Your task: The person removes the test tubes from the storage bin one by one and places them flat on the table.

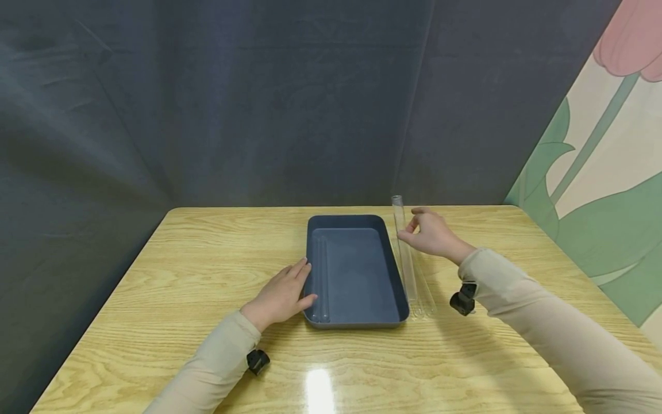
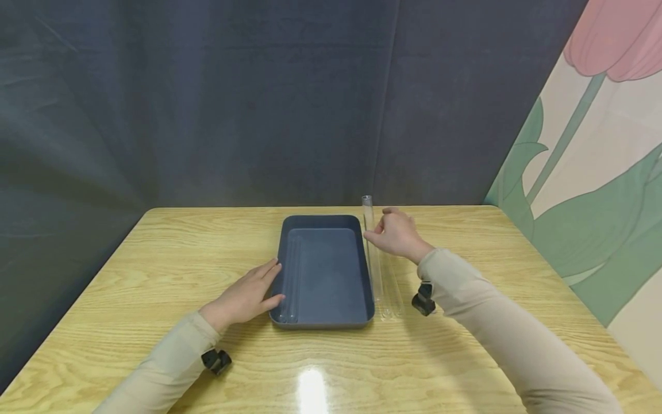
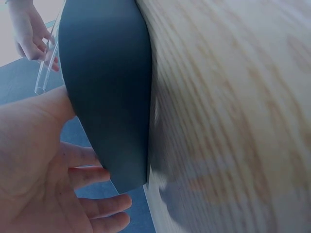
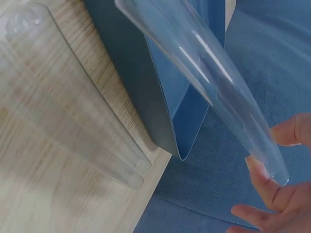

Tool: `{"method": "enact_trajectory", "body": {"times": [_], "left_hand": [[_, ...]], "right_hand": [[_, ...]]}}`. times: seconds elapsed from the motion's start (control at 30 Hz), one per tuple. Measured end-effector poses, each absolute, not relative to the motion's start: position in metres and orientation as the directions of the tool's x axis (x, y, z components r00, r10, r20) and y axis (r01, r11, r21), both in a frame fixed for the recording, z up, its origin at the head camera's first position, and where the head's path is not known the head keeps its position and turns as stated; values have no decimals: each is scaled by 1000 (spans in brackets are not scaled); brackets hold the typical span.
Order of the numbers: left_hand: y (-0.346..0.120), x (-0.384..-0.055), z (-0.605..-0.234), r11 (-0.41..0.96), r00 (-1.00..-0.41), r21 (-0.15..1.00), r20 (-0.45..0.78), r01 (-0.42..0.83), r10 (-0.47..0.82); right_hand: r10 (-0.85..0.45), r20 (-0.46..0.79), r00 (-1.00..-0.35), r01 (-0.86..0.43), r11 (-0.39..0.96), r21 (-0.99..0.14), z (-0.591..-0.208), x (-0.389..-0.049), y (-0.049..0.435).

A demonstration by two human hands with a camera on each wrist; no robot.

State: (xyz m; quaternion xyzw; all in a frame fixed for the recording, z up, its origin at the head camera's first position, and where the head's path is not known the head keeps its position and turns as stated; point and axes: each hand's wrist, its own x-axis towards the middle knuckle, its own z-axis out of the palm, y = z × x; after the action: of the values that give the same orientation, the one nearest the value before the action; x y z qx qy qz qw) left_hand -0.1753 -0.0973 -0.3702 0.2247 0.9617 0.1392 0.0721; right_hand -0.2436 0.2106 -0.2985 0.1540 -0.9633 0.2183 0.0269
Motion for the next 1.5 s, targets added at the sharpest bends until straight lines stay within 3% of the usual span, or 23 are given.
{"method": "enact_trajectory", "body": {"times": [1.5], "left_hand": [[-97,-176,-370,865,-889,302,-99,400,446]], "right_hand": [[-250,61,-966,-252,876,-410,-301,-237,234]]}}
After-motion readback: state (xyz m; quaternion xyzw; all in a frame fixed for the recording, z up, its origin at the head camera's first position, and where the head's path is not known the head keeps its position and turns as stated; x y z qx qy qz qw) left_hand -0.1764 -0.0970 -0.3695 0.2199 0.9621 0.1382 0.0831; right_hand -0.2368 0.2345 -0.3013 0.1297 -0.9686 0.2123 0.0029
